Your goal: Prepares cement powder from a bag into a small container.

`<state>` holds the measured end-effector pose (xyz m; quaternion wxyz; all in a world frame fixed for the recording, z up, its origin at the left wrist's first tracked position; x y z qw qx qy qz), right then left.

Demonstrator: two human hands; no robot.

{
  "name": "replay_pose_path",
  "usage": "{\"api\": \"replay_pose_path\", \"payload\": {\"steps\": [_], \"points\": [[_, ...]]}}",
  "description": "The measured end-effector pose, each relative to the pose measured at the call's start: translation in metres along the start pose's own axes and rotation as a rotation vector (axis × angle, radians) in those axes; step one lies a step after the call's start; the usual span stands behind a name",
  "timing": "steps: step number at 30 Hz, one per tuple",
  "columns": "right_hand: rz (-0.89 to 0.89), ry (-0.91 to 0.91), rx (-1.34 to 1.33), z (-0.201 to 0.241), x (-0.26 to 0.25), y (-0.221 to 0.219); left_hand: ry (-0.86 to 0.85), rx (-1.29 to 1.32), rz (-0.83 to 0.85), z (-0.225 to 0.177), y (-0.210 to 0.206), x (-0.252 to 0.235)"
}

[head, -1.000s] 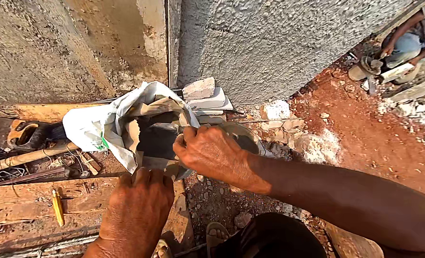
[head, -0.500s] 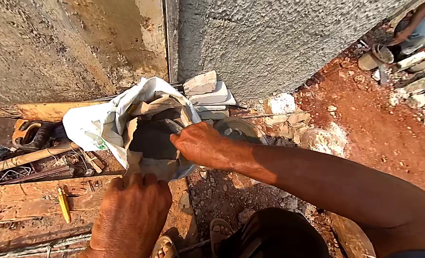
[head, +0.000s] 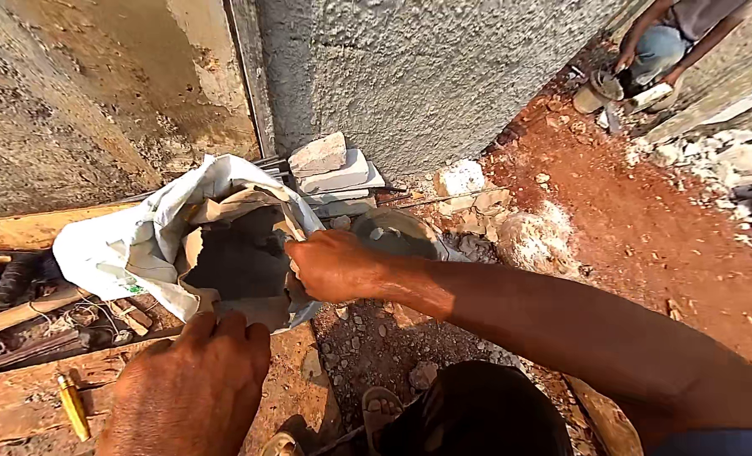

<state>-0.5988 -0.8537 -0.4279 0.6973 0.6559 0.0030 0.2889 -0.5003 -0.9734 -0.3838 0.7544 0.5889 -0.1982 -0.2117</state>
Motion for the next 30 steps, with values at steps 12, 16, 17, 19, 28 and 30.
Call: {"api": "replay_pose_path", "payload": {"steps": [12, 16, 17, 19, 28, 30], "points": [[0.042, -0.027, -0.235, -0.01, -0.008, -0.02, -0.065, 0.068, 0.035, -0.008, -0.011, 0.001], [0.067, -0.069, -0.268, -0.004, -0.014, -0.023, -0.053, 0.076, 0.033, -0.011, -0.013, -0.002], [0.075, -0.071, -0.274, -0.003, -0.016, -0.025, -0.046, 0.068, 0.037, -0.014, -0.014, -0.003], [0.068, -0.073, -0.298, -0.008, -0.015, -0.027, -0.037, 0.035, 0.061, -0.02, -0.018, -0.007], [0.018, -0.078, -0.556, -0.037, 0.004, -0.02, -0.046, -0.047, 0.096, -0.03, -0.03, -0.008], [0.036, -0.1, -0.619, -0.043, 0.005, -0.022, -0.048, -0.042, 0.085, -0.026, -0.029, -0.007]]}}
Point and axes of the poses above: each hand's wrist, its own x-axis away from the middle knuckle, its own y-axis out of the back of the hand, z = x × y, the point moved 7 cm from there along -x, towards the middle knuckle, and after that the axes turned 2 degrees about -y, right-handed, at the moved point
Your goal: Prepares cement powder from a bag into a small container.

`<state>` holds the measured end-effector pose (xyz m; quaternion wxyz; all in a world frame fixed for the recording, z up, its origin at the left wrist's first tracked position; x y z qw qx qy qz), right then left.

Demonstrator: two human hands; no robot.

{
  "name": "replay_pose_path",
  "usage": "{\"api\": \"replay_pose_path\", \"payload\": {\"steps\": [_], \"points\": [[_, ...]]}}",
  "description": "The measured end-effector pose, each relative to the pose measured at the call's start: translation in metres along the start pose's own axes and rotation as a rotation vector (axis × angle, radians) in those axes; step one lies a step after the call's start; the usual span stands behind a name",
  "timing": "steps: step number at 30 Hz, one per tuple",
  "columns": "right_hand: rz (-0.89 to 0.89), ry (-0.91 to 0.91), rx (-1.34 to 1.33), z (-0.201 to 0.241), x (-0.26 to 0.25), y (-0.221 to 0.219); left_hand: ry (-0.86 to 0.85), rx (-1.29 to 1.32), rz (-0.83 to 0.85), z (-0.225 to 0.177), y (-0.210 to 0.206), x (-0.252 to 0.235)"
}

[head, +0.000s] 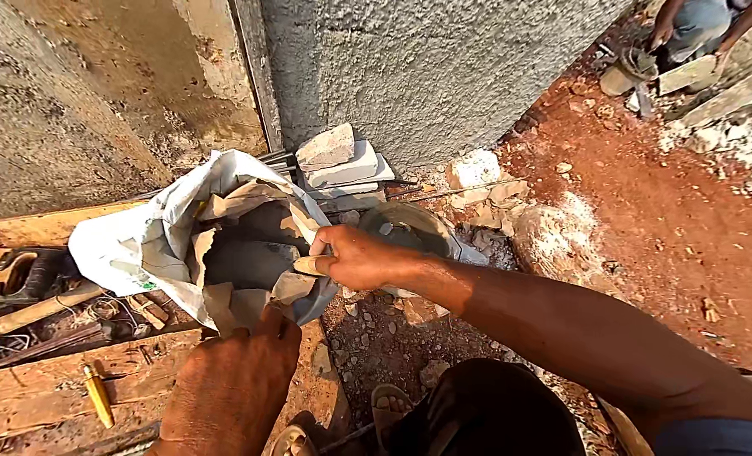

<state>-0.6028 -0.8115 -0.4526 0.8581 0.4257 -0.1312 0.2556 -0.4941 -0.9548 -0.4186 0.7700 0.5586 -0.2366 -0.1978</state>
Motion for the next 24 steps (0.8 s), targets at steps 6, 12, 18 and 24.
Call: {"api": "replay_pose_path", "payload": {"steps": [6, 12, 18, 24], "points": [[0.047, -0.079, -0.184, -0.007, -0.009, 0.002, 0.033, -0.015, -0.044, 0.007, 0.002, 0.003], [0.026, -0.101, -0.269, -0.008, -0.007, 0.006, -0.112, 0.028, -0.081, -0.003, -0.005, -0.002], [-0.022, -0.065, -0.344, 0.002, 0.005, 0.022, -0.137, 0.069, -0.008, -0.006, -0.007, -0.003], [-0.018, -0.077, -0.373, -0.006, 0.026, 0.031, -0.104, 0.05, 0.038, -0.002, -0.008, 0.002]]}}
Point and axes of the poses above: each hand's wrist, its own x-axis away from the middle knuckle, its own y-axis out of the back of the hand, z = x × y, the point moved 7 cm from there along -x, towards the middle knuckle, and after that the axes turned 2 degrees about -y, right-handed, at the moved point
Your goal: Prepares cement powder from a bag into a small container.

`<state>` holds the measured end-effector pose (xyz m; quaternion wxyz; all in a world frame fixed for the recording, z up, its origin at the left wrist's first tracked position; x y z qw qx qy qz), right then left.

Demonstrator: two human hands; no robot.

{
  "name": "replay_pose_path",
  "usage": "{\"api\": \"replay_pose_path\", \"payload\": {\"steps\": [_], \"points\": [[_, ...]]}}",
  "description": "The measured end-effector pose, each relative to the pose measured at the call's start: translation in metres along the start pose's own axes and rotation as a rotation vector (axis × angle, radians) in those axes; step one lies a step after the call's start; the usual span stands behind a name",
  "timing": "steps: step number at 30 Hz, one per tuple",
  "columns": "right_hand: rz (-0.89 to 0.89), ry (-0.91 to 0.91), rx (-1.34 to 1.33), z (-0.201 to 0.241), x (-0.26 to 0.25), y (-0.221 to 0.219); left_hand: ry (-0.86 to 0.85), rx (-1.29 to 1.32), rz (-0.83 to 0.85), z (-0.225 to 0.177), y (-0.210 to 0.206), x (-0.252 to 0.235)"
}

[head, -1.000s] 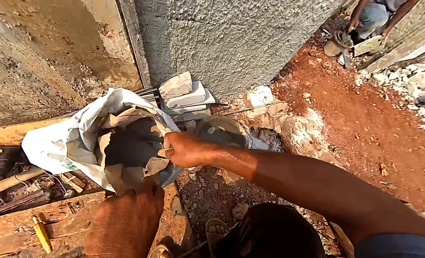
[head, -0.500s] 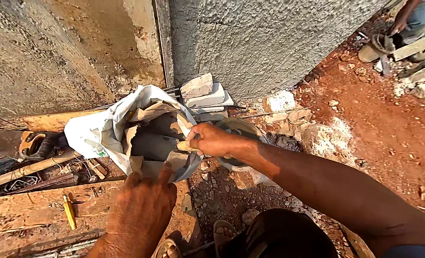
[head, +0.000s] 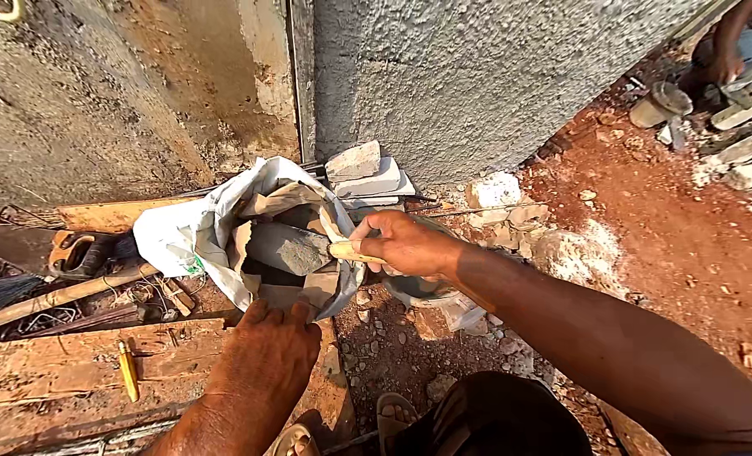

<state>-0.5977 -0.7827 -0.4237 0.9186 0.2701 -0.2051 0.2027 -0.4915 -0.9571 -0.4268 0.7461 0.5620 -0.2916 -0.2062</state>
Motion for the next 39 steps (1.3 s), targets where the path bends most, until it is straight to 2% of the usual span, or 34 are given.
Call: {"api": "replay_pose_path", "payload": {"steps": [5, 10, 15, 22, 26, 32, 39], "points": [[0.001, -0.008, 0.035, 0.005, 0.012, 0.012, -0.027, 0.015, 0.078, -0.006, -0.002, 0.001], [0.038, 0.013, 0.071, 0.008, 0.025, 0.014, -0.03, 0.031, 0.023, -0.007, 0.001, 0.006], [0.034, -0.014, 0.141, 0.011, 0.046, 0.015, -0.041, 0.064, 0.072, -0.01, 0.0, 0.01], [0.036, 0.104, 0.143, 0.011, 0.074, 0.031, -0.067, 0.091, -0.029, -0.013, 0.003, 0.012], [0.0, 0.108, 0.103, 0.007, 0.094, 0.046, -0.08, 0.088, -0.07, -0.015, 0.006, 0.012], [-0.002, 0.23, 0.007, -0.016, 0.132, 0.073, -0.097, 0.096, -0.078, -0.016, 0.006, 0.015], [-0.096, 0.199, -0.078, -0.067, 0.19, 0.111, -0.131, 0.147, -0.048, -0.012, 0.007, 0.014]]}}
Point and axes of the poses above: each hand's wrist, its own x-axis away from the middle knuckle, its own y-axis out of the back of the hand, z = x × y, the point moved 7 cm from there along -x, towards the middle knuckle, and after that the axes turned 2 degrees about -y, right-handed, at the moved point
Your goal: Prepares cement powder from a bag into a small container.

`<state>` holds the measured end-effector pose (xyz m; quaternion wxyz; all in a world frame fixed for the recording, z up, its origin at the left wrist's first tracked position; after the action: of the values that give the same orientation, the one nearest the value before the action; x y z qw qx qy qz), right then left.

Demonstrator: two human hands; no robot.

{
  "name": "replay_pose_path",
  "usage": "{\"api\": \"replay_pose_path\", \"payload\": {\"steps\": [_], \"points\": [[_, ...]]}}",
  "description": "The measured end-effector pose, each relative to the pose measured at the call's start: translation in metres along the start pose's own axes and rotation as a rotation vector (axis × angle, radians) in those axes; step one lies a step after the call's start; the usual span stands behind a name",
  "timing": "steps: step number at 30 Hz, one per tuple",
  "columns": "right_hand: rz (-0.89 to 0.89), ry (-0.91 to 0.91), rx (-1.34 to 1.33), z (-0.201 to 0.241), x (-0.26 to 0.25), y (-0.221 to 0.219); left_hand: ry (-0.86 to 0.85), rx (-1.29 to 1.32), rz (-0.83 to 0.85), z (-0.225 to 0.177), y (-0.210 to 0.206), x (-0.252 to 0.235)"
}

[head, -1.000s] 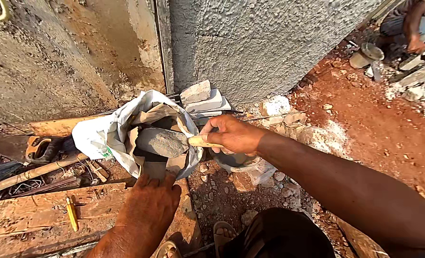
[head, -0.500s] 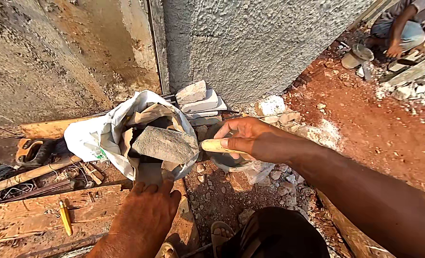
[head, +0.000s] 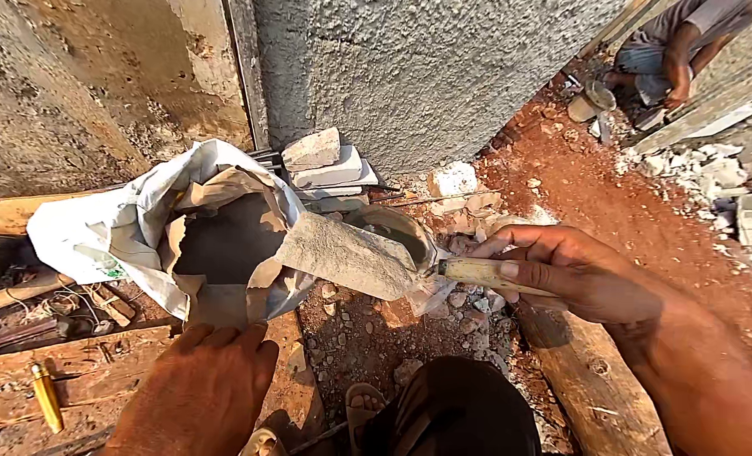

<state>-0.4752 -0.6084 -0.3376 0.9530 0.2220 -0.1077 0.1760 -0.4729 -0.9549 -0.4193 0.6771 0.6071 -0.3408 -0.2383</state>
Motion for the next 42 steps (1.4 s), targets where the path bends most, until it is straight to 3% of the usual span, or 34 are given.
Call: {"api": "replay_pose_path", "payload": {"steps": [6, 11, 18, 23, 33, 37, 42], "points": [[-0.149, -0.038, 0.012, -0.057, 0.037, 0.037, -0.006, 0.046, 0.032, 0.002, 0.001, -0.004], [-0.314, -0.138, 0.021, -0.13, 0.025, 0.037, -0.007, 0.034, 0.027, 0.002, 0.003, -0.005], [-0.45, -0.294, 0.489, -0.188, -0.012, 0.021, 0.015, 0.033, 0.025, 0.005, 0.0, -0.001], [-0.405, -0.293, 0.787, -0.185, -0.024, 0.009, 0.034, 0.02, 0.023, 0.007, 0.0, -0.001], [-0.416, -0.02, 1.242, -0.146, -0.012, -0.005, -0.006, 0.074, 0.013, 0.007, 0.0, -0.007], [-0.482, 0.067, 1.303, -0.131, -0.002, -0.005, -0.01, 0.099, 0.012, 0.01, -0.004, -0.005], [-0.543, 0.038, 1.294, -0.127, 0.003, -0.006, -0.014, 0.108, -0.002, 0.012, -0.003, -0.001]]}}
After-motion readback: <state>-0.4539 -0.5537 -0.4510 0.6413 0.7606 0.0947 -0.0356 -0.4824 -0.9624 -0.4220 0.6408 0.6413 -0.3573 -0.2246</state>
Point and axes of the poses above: each hand's wrist, its own x-axis away from the middle knuckle, its own y-axis out of the back of the hand, z = x × y, the point moved 7 cm from there along -x, towards the middle knuckle, and after that the axes turned 2 degrees about -y, right-handed, at the moved point
